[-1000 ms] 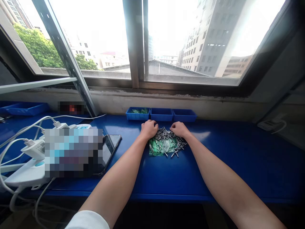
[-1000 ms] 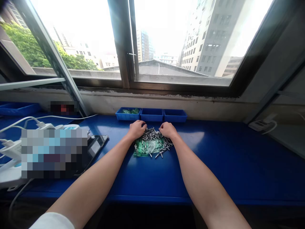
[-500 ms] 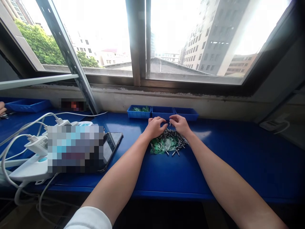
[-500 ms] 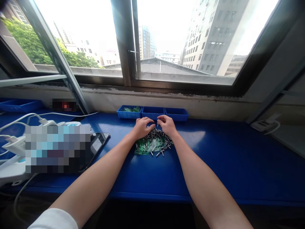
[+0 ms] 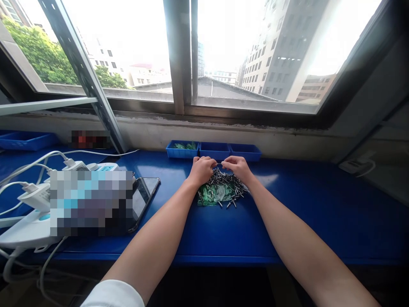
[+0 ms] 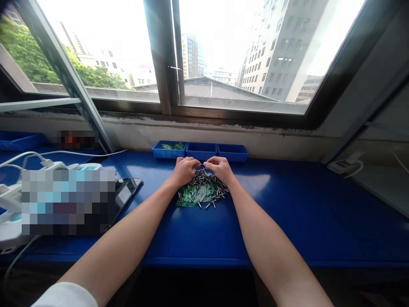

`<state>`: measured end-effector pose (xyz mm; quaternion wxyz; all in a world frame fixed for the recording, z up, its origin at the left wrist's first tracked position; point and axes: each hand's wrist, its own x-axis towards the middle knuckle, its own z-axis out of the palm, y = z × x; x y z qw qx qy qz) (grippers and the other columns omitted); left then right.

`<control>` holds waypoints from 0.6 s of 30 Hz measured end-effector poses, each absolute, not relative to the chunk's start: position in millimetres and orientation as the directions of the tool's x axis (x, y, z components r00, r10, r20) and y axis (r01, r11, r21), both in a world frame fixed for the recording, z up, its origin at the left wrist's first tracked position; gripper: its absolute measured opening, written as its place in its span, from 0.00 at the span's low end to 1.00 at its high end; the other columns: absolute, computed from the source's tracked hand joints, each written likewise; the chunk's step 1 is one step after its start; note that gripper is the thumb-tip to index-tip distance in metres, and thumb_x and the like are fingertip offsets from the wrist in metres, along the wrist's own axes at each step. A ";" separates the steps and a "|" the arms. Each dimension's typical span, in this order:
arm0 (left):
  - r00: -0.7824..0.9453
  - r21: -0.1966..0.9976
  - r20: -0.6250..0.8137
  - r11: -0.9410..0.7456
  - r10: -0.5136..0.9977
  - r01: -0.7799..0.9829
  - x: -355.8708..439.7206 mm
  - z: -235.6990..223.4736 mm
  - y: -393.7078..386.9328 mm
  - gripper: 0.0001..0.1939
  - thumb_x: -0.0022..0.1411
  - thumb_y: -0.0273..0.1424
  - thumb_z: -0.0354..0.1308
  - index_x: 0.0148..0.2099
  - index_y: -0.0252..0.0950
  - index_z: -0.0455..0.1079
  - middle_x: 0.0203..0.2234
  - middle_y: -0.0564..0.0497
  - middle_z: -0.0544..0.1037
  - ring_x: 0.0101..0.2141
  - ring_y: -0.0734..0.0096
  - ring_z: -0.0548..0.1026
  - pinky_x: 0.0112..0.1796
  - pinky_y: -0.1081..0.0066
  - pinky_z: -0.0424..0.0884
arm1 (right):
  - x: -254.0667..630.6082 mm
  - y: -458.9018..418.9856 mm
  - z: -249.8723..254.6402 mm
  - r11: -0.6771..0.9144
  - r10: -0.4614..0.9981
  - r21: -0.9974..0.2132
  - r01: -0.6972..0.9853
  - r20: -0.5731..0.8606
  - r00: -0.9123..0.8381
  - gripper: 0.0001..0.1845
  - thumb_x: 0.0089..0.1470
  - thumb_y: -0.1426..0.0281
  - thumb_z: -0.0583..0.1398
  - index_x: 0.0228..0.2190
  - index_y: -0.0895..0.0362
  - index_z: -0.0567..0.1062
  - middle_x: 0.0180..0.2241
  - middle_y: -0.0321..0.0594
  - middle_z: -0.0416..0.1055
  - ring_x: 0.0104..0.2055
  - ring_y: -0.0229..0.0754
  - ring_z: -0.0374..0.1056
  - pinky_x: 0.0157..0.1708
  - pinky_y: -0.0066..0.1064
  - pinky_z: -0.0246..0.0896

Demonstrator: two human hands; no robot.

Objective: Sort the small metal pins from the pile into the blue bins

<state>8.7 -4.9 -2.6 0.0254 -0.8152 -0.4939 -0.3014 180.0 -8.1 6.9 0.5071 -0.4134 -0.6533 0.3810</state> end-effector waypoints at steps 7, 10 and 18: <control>0.257 0.294 0.505 -0.445 0.824 0.846 8.3 -4.5 -3.9 0.18 0.64 0.37 0.46 0.53 0.41 0.66 0.47 0.47 0.73 0.48 0.60 0.68 0.47 0.61 0.57 | 186.5 -1.9 3.0 0.349 0.936 -0.928 0.127 0.339 -0.094 0.13 0.41 0.61 0.62 0.24 0.58 0.77 0.24 0.40 0.74 0.26 0.39 0.66 0.27 0.29 0.60; 0.182 0.317 0.498 -0.373 0.848 0.872 5.3 -6.3 -0.6 0.20 0.64 0.35 0.45 0.56 0.38 0.62 0.50 0.45 0.70 0.51 0.58 0.66 0.49 0.60 0.58 | 192.0 6.8 -2.0 0.365 0.926 -0.919 0.152 0.375 0.049 0.15 0.41 0.62 0.61 0.31 0.58 0.77 0.31 0.41 0.76 0.33 0.42 0.69 0.34 0.32 0.63; 0.105 0.372 0.435 -0.285 0.894 0.884 -1.8 -10.9 7.5 0.18 0.62 0.33 0.44 0.52 0.38 0.65 0.48 0.44 0.70 0.50 0.57 0.66 0.48 0.58 0.60 | 214.6 14.0 -5.7 0.223 0.806 -0.717 0.660 0.517 0.289 0.25 0.43 0.66 0.57 0.45 0.57 0.73 0.43 0.40 0.73 0.46 0.47 0.62 0.49 0.38 0.57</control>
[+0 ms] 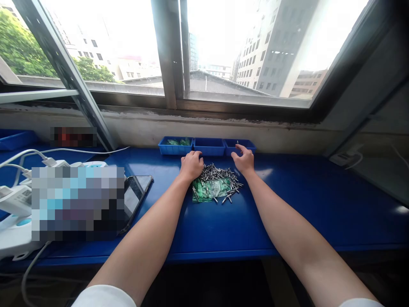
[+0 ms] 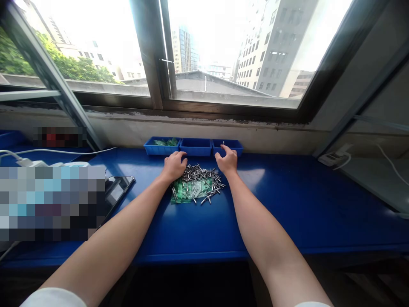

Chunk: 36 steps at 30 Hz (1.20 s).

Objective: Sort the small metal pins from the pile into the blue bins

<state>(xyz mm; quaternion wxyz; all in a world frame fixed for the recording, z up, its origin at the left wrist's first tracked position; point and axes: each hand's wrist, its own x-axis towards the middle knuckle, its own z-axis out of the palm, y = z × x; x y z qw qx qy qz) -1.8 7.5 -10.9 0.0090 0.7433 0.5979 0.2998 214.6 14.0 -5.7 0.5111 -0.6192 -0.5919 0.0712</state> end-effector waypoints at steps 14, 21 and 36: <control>0.132 0.347 0.307 -0.241 0.942 0.907 -3.8 -14.8 11.9 0.19 0.62 0.38 0.44 0.49 0.37 0.69 0.47 0.43 0.71 0.49 0.54 0.67 0.48 0.59 0.62 | 212.7 15.9 -12.0 -0.007 0.883 -0.378 0.926 0.431 0.183 0.37 0.46 0.61 0.55 0.58 0.58 0.57 0.57 0.46 0.57 0.48 0.54 0.51 0.47 0.45 0.50; 0.124 0.347 0.287 -0.224 0.950 0.911 -3.5 -15.2 12.8 0.21 0.62 0.41 0.43 0.48 0.37 0.70 0.46 0.42 0.72 0.48 0.55 0.68 0.47 0.60 0.62 | 213.0 20.6 -14.2 -0.052 0.905 -0.298 0.953 0.390 0.171 0.41 0.45 0.59 0.56 0.60 0.57 0.52 0.62 0.43 0.48 0.49 0.56 0.50 0.47 0.47 0.50; 0.130 0.388 0.275 -0.234 0.953 0.891 -4.0 -14.5 13.6 0.27 0.61 0.49 0.41 0.48 0.37 0.70 0.46 0.43 0.72 0.47 0.55 0.69 0.47 0.63 0.62 | 208.4 18.3 -13.5 0.007 0.838 -0.367 0.930 0.510 0.195 0.31 0.46 0.62 0.56 0.52 0.59 0.64 0.57 0.50 0.56 0.53 0.56 0.50 0.49 0.45 0.51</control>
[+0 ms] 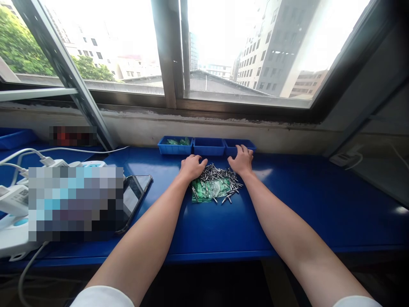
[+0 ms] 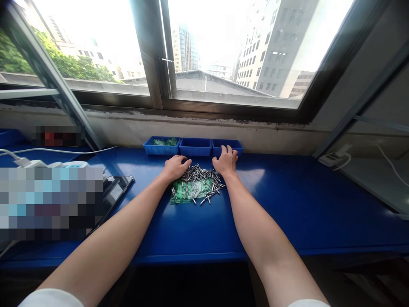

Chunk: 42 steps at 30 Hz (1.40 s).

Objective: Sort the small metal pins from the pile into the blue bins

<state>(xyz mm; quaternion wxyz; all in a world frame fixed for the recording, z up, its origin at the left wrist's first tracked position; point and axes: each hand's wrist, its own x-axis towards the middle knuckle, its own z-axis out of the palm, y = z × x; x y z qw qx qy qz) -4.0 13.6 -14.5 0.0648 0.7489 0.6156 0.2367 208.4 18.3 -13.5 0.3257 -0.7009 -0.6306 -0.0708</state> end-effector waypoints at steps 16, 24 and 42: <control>0.134 0.379 0.280 -0.238 0.951 0.894 -3.9 -16.3 16.7 0.27 0.60 0.49 0.42 0.47 0.37 0.71 0.46 0.43 0.73 0.47 0.55 0.69 0.47 0.62 0.62 | 201.3 9.8 -2.5 0.119 0.966 -0.477 0.871 0.258 0.010 0.10 0.45 0.63 0.58 0.23 0.56 0.75 0.27 0.44 0.74 0.31 0.46 0.68 0.28 0.31 0.57; 0.242 0.415 0.267 -0.338 0.933 0.845 -2.8 -18.7 14.9 0.29 0.60 0.51 0.42 0.47 0.35 0.71 0.46 0.43 0.74 0.46 0.57 0.70 0.46 0.66 0.64 | 189.7 3.5 -5.4 0.228 0.965 -0.435 0.871 0.223 -0.141 0.09 0.47 0.64 0.58 0.25 0.55 0.75 0.29 0.44 0.74 0.31 0.45 0.68 0.27 0.30 0.56; 0.283 0.446 0.284 -0.388 0.916 0.807 -2.0 -15.6 11.6 0.22 0.61 0.44 0.44 0.41 0.38 0.74 0.43 0.47 0.75 0.44 0.61 0.71 0.46 0.69 0.64 | 196.9 10.7 -3.0 0.179 0.983 -0.665 0.725 0.148 -0.107 0.08 0.41 0.72 0.59 0.27 0.57 0.78 0.29 0.37 0.75 0.33 0.39 0.69 0.33 0.26 0.60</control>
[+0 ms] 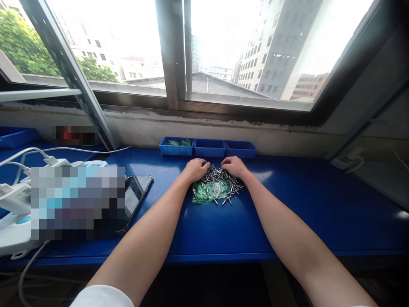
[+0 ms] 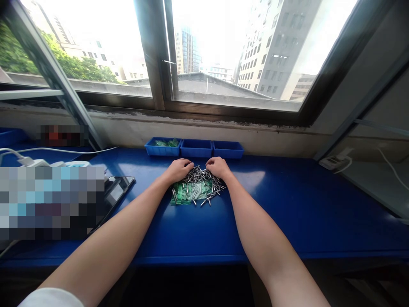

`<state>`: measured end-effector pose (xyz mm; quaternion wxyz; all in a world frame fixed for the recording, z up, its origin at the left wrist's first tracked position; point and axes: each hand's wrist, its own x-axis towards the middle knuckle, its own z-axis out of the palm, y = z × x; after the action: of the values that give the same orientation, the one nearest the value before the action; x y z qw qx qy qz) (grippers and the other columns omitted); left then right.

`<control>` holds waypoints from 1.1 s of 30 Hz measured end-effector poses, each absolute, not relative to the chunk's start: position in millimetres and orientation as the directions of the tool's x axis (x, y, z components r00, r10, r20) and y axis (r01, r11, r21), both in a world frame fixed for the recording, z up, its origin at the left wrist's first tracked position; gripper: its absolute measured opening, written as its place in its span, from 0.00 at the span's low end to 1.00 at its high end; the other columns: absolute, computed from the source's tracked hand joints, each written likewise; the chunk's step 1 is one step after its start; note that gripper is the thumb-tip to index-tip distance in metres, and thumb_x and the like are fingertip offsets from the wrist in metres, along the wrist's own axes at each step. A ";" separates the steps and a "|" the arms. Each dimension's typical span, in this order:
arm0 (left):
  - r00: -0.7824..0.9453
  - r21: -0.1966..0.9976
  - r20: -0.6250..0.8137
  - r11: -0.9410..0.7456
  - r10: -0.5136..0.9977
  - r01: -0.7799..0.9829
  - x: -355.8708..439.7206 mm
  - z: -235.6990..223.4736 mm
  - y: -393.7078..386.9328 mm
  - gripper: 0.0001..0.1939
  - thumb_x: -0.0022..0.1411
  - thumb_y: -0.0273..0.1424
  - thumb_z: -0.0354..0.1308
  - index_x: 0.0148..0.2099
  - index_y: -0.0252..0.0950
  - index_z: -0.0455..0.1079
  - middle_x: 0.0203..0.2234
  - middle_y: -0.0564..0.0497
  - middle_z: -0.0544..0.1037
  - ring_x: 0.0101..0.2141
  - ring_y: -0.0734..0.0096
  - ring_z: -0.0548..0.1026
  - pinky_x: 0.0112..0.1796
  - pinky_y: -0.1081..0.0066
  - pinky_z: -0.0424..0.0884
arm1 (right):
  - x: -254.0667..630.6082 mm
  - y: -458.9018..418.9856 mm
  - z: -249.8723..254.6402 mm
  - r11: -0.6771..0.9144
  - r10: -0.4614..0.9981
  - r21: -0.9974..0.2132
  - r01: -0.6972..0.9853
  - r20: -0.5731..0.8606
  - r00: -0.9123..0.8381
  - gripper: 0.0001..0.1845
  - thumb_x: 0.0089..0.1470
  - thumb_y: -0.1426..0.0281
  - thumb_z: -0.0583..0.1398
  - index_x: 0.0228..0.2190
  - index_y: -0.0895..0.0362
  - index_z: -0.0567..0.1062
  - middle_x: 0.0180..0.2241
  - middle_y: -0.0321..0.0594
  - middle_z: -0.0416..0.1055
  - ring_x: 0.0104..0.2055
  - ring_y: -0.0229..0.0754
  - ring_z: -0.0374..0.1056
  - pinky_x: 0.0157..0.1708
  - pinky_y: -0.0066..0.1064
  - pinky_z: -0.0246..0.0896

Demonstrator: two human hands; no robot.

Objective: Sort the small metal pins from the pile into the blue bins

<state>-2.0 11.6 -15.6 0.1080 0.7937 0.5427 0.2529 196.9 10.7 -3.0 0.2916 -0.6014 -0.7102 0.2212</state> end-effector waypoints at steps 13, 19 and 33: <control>0.265 0.424 0.276 -0.365 0.924 0.829 -1.0 -13.4 10.8 0.21 0.61 0.43 0.44 0.42 0.37 0.74 0.43 0.46 0.75 0.44 0.61 0.71 0.46 0.69 0.64 | 198.6 9.5 0.3 0.154 0.986 -0.647 0.747 0.152 -0.072 0.08 0.40 0.71 0.60 0.26 0.57 0.78 0.29 0.39 0.75 0.33 0.39 0.69 0.32 0.26 0.60; 0.264 0.415 0.289 -0.369 0.920 0.832 -1.3 -12.8 11.3 0.21 0.62 0.43 0.44 0.41 0.38 0.74 0.42 0.46 0.75 0.43 0.60 0.71 0.45 0.68 0.64 | 199.3 10.0 3.0 0.104 0.993 -0.543 0.833 0.106 -0.054 0.08 0.41 0.66 0.60 0.21 0.57 0.77 0.28 0.42 0.75 0.33 0.43 0.69 0.30 0.27 0.59; 0.227 0.396 0.255 -0.315 0.940 0.862 0.3 -10.7 10.6 0.21 0.62 0.43 0.44 0.42 0.39 0.74 0.45 0.48 0.74 0.46 0.60 0.70 0.47 0.67 0.62 | 203.7 15.3 1.1 0.088 0.995 -0.617 0.782 0.013 -0.102 0.10 0.44 0.66 0.60 0.23 0.59 0.77 0.26 0.42 0.74 0.30 0.39 0.68 0.28 0.25 0.56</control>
<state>0.3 10.6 -10.7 0.0855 0.7785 0.5789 0.2271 203.7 15.3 1.1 0.2234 -0.6318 -0.7030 0.2380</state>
